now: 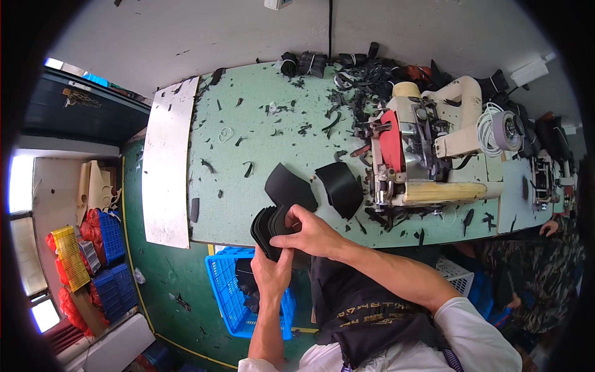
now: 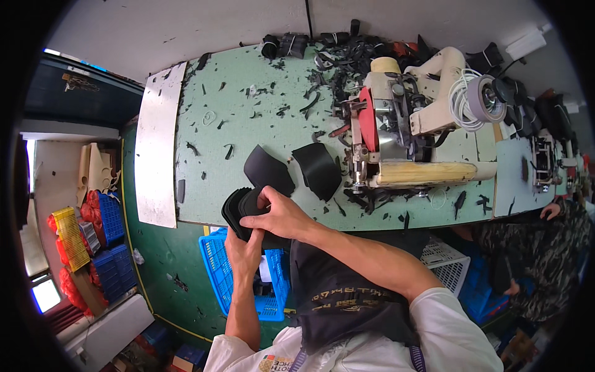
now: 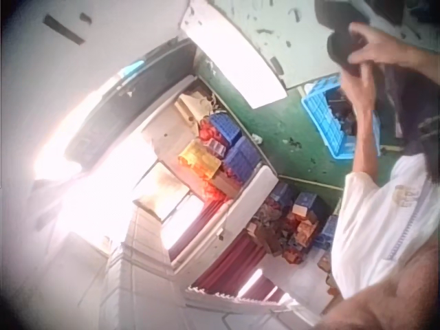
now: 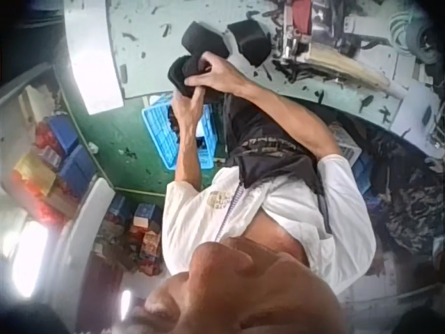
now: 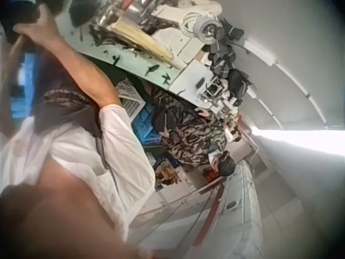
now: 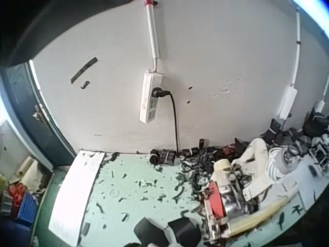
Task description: The person separates leather shoe pieces from a stack and feeds their edges through a skiving machine.
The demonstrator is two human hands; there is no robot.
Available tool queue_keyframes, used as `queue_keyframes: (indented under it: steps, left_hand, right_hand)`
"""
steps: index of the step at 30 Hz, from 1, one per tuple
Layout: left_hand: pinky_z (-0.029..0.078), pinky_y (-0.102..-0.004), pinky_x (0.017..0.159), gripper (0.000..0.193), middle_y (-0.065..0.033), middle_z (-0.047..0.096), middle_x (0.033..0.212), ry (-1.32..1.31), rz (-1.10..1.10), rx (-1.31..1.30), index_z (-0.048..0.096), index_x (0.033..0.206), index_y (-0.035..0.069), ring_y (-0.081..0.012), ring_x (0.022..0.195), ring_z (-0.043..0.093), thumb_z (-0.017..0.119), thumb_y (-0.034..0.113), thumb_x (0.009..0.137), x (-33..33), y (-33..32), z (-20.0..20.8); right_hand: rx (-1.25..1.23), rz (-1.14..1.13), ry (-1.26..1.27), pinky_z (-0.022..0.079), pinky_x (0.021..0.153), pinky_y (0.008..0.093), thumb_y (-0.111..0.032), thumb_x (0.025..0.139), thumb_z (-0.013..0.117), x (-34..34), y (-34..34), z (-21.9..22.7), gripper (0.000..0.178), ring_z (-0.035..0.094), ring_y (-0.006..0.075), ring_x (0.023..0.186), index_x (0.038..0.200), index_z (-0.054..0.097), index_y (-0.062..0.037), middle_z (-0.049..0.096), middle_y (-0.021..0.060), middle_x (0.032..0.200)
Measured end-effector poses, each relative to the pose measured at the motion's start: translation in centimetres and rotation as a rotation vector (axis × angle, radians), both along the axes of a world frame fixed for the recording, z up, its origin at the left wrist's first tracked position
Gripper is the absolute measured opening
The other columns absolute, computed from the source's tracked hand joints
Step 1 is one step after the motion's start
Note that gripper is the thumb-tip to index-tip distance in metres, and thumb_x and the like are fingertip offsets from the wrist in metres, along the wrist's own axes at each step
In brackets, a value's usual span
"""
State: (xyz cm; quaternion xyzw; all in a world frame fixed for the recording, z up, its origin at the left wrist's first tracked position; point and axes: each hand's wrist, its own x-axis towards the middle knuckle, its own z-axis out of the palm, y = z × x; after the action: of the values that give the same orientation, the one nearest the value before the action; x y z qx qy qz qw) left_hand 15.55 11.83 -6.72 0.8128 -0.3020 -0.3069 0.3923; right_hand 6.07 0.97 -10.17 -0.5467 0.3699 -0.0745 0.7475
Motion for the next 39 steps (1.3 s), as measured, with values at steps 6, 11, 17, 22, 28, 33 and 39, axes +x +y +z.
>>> queue_keyframes:
  steps: [6, 11, 17, 22, 28, 33, 39]
  left_hand:
    - [0.050, -0.0282, 0.079, 0.047, -0.0109, 0.068, 0.097, 0.338, 0.052, 0.043, 0.060, 0.112, -0.004, -0.0139, 0.089, 0.062, 0.076, 0.027, 0.081, 0.5, 0.3, 0.9]
    - [0.050, -0.0279, 0.080, 0.040, -0.0106, 0.065, 0.103, 0.422, -0.005, 0.004, 0.058, 0.114, -0.005, -0.0146, 0.089, 0.062, 0.069, 0.023, 0.087, 0.4, 0.0, 0.4]
    - [0.055, -0.0343, 0.082, 0.032, -0.0126, 0.064, 0.105, 0.626, 0.439, -0.264, 0.054, 0.117, -0.004, -0.0235, 0.093, 0.066, 0.058, 0.007, 0.088, 1.3, 1.1, -3.7]
    - [0.052, -0.0312, 0.082, 0.030, -0.0106, 0.064, 0.105, 0.586, 0.346, -0.310, 0.057, 0.114, -0.005, -0.0190, 0.092, 0.063, 0.059, 0.010, 0.089, 1.0, -0.1, -2.3]
    - [0.047, -0.0270, 0.079, 0.028, -0.0060, 0.066, 0.096, 0.390, 0.134, -0.072, 0.062, 0.108, -0.005, -0.0122, 0.087, 0.059, 0.065, 0.014, 0.087, -0.1, -1.0, -1.1]
    - [0.050, -0.0293, 0.077, 0.034, -0.0093, 0.067, 0.096, 0.282, -0.059, 0.060, 0.059, 0.113, -0.002, -0.0137, 0.089, 0.061, 0.067, 0.018, 0.086, 0.3, -0.5, -0.2]
    - [0.048, -0.0267, 0.078, 0.042, -0.0056, 0.063, 0.104, 0.597, -0.021, 0.025, 0.055, 0.121, -0.001, -0.0107, 0.090, 0.058, 0.065, 0.024, 0.090, 1.2, 0.2, 0.6]
  right_hand:
    - [0.340, -0.107, -0.128, 0.047, 0.064, 0.0212, -0.020, 0.081, 0.074, -1.5, -0.5, 1.1, 0.026, 0.058, 0.0078, 0.075, 0.091, 0.059, -0.0018, 0.060, 0.0025, 0.085]
    - [0.163, -0.108, -0.086, 0.046, 0.061, 0.0221, -0.019, 0.083, 0.069, -2.1, -0.7, 0.4, 0.023, 0.057, 0.0071, 0.072, 0.093, 0.061, -0.0007, 0.061, 0.0016, 0.081]
    - [-0.733, -0.334, -0.007, 0.046, 0.069, 0.0438, -0.020, 0.086, 0.054, -2.8, -0.9, -0.8, 0.025, 0.058, 0.0371, 0.081, 0.095, 0.052, 0.0028, 0.058, 0.0209, 0.091]
    - [-1.099, -0.294, 0.468, 0.043, 0.079, 0.0493, -0.015, 0.084, 0.059, -5.6, -6.4, -2.7, 0.024, 0.053, 0.0420, 0.092, 0.096, 0.046, 0.0018, 0.052, 0.0230, 0.092]
    - [-0.380, -0.097, 0.090, 0.046, 0.081, 0.0408, -0.041, 0.074, 0.078, -3.4, -3.2, 2.1, 0.063, 0.058, 0.0337, 0.094, 0.106, 0.046, 0.0033, 0.056, 0.0225, 0.103]
    - [-0.254, 0.045, 0.128, 0.047, 0.078, 0.0328, -0.042, 0.074, 0.079, -1.6, -1.2, 2.2, 0.061, 0.057, 0.0211, 0.090, 0.106, 0.047, 0.0003, 0.056, 0.0133, 0.097]
    - [-0.010, 0.020, 0.094, 0.047, 0.068, 0.0293, -0.036, 0.077, 0.075, -1.2, -1.5, 1.7, 0.051, 0.056, 0.0157, 0.081, 0.104, 0.050, -0.0003, 0.055, 0.0107, 0.100]
